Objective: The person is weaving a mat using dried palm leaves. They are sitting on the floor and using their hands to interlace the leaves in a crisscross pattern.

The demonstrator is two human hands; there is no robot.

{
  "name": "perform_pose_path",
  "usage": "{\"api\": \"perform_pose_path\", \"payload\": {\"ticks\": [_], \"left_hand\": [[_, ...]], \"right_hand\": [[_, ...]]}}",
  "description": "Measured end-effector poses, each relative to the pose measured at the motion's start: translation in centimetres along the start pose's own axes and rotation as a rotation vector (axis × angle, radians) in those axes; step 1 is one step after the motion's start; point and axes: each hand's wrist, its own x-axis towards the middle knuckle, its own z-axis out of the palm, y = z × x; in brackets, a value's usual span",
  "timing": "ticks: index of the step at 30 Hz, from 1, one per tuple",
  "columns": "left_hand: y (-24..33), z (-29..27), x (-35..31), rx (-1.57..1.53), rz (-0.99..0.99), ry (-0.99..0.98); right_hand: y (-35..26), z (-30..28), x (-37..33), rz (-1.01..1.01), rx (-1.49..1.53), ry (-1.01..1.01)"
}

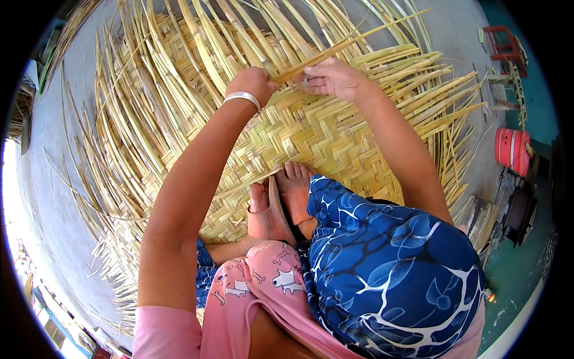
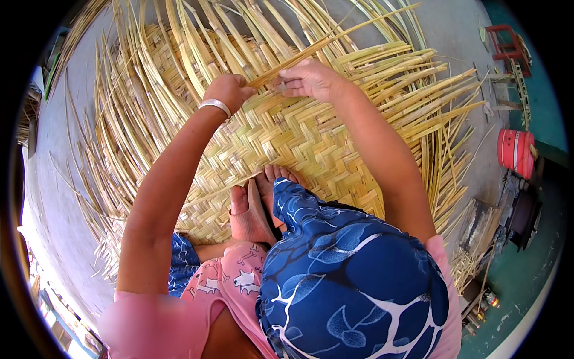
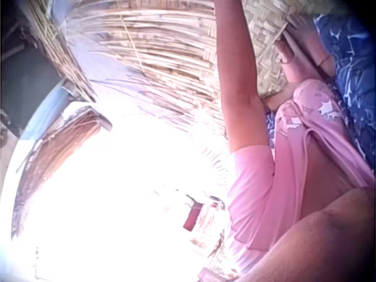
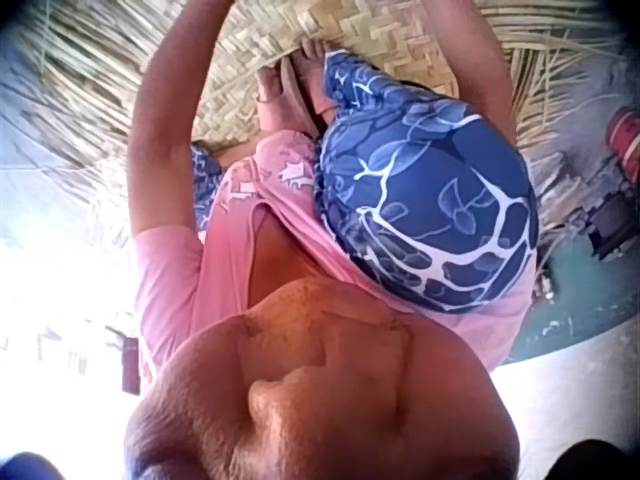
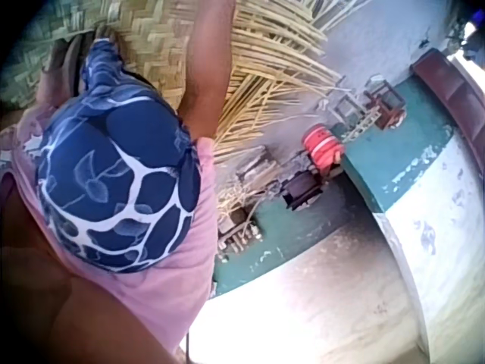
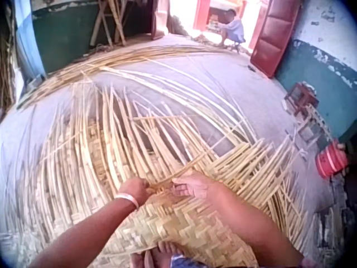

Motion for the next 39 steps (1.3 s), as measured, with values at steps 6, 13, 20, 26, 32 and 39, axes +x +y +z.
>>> {"api": "perform_pose_path", "payload": {"ticks": [6,13,20,26,32,39], "left_hand": [[0.0,1.5,-0.8,0.033,0.0,0.211],[-0.7,1.6,-1.2,-0.079,-0.072,0.356],[-0.9,1.4,-2.3,-0.204,-0.132,0.429],[-1.5,1.9,-3.3,-0.333,-0.119,0.543],[-1.6,2.0,-2.3,-0.353,-0.19,0.557],[-1.9,3.0,-0.6,-0.345,-0.2,0.574]], "right_hand": [[-4.4,-2.9,1.3,-0.107,-0.144,0.111],[-5.6,0.7,8.1,-0.115,-0.965,0.28],[-5.1,2.0,11.1,-0.209,-1.611,0.434],[-5.1,1.8,9.0,-0.174,-0.791,0.288],[-6.1,2.3,6.9,-0.107,-0.497,0.168],[-5.7,0.4,7.3,-0.099,-0.134,0.063]]}}
